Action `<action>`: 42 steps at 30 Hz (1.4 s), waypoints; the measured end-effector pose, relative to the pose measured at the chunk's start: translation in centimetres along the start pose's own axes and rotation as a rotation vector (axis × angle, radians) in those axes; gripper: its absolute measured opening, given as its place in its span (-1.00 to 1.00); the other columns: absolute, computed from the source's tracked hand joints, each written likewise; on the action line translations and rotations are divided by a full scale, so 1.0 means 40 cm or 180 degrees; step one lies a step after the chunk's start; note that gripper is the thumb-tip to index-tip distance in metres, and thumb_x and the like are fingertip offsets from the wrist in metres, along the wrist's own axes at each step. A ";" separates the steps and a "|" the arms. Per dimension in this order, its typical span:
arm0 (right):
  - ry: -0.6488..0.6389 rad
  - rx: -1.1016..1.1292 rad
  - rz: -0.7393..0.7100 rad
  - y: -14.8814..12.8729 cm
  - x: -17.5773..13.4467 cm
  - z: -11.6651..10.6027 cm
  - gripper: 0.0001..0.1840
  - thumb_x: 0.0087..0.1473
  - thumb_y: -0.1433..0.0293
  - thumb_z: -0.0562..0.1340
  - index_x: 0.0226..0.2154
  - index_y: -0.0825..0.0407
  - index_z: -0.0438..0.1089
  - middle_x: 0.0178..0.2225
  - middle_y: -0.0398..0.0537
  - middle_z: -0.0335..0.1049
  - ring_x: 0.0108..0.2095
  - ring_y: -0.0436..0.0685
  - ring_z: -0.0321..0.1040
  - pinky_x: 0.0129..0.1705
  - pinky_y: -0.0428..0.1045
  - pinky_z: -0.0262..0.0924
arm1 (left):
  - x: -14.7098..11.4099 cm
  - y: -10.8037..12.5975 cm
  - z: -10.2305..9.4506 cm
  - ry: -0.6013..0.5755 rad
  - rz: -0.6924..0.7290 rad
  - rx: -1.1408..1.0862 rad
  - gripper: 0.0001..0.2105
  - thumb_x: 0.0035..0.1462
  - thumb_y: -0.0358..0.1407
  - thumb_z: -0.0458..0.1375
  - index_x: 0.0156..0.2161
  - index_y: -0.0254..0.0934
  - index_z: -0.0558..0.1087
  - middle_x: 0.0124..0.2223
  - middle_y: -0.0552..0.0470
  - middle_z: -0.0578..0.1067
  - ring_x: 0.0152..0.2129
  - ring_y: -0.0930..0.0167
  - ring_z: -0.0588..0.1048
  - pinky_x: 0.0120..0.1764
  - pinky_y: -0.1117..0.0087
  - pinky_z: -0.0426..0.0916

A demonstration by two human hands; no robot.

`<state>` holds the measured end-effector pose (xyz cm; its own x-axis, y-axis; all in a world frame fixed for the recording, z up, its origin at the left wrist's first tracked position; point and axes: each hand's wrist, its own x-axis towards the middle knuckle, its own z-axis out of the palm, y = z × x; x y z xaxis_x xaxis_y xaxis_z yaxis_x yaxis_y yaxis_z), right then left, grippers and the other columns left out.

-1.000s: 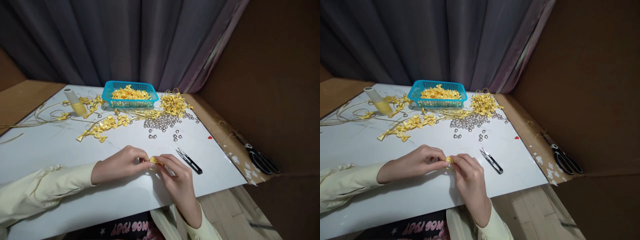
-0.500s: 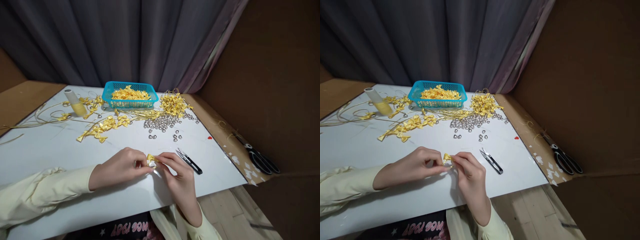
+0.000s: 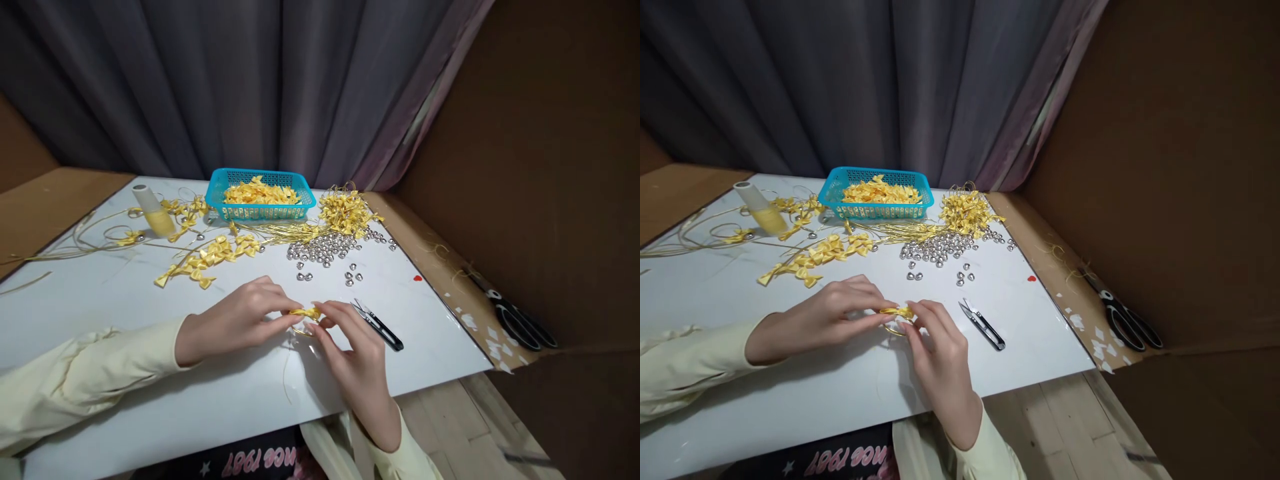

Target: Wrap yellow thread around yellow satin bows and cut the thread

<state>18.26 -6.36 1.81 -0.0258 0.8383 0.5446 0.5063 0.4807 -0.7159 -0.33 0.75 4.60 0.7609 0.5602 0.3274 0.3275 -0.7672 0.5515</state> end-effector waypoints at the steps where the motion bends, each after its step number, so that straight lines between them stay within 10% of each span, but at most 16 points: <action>1: -0.0067 0.0164 0.0318 0.004 0.002 0.000 -0.78 0.04 0.54 0.28 -0.19 0.08 0.45 -0.32 0.00 0.44 -0.39 0.04 0.42 -0.27 -0.05 0.35 | -0.003 0.000 0.005 0.0093 0.0142 0.0231 -0.78 0.26 -0.32 0.04 -0.20 -0.28 0.56 -0.38 -0.03 0.57 -0.46 0.40 0.47 -0.28 0.38 0.26; 6: -0.0215 0.1673 0.1741 0.013 0.013 -0.013 -0.62 -0.07 0.39 0.37 -0.13 0.03 0.40 -0.33 -0.08 0.46 -0.42 0.03 0.45 -0.29 -0.06 0.39 | -0.014 -0.002 0.016 0.0420 0.0866 0.1108 -0.76 0.27 -0.42 -0.02 -0.11 -0.37 0.49 -0.35 -0.12 0.58 -0.41 0.35 0.50 -0.34 0.33 0.23; 11: -0.0367 0.2014 0.2003 0.011 0.019 -0.018 -0.64 -0.06 0.34 0.38 -0.16 0.04 0.43 -0.43 -0.13 0.50 -0.45 0.02 0.44 -0.29 -0.04 0.39 | -0.017 -0.009 0.023 0.0824 0.1169 0.1407 -0.73 0.23 -0.48 0.02 0.03 -0.36 0.37 -0.36 -0.06 0.58 -0.38 0.35 0.51 -0.35 0.34 0.24; 16: 0.0039 0.0920 0.1360 0.008 0.007 -0.005 -0.68 0.02 0.39 0.32 -0.12 0.04 0.44 -0.41 -0.10 0.55 -0.35 0.09 0.49 -0.15 0.05 0.40 | -0.023 0.003 0.036 0.0936 0.1042 0.0850 -0.76 0.22 -0.47 0.06 0.00 -0.34 0.32 -0.25 -0.09 0.57 -0.33 0.34 0.52 -0.33 0.35 0.28; 24: 0.0625 -0.0439 -0.0625 0.002 -0.001 0.004 -0.66 0.10 0.65 0.18 -0.13 0.00 0.45 -0.25 -0.04 0.55 -0.28 0.09 0.51 -0.23 -0.03 0.44 | 0.006 0.035 0.017 0.0255 -0.1886 -0.2366 -0.78 0.25 -0.15 0.01 -0.11 -0.24 0.32 -0.30 0.05 0.50 -0.37 0.42 0.45 -0.33 0.45 0.28; 42: 0.0337 -0.0994 -0.1159 0.014 -0.012 0.018 -0.50 0.14 0.69 0.10 0.11 0.07 0.25 -0.19 0.09 0.48 -0.23 0.13 0.43 -0.23 0.03 0.38 | 0.019 -0.009 0.027 -0.0904 -0.2294 -0.4342 -0.84 -0.04 -0.31 0.30 -0.33 -0.34 0.52 -0.40 0.07 0.47 -0.44 0.48 0.33 -0.30 0.48 0.18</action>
<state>17.92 -6.32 0.83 -0.1695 0.5915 0.7883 0.7154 0.6240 -0.3144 0.76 1.11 3.82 0.8014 0.4748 -0.3637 0.0399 0.5644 0.8246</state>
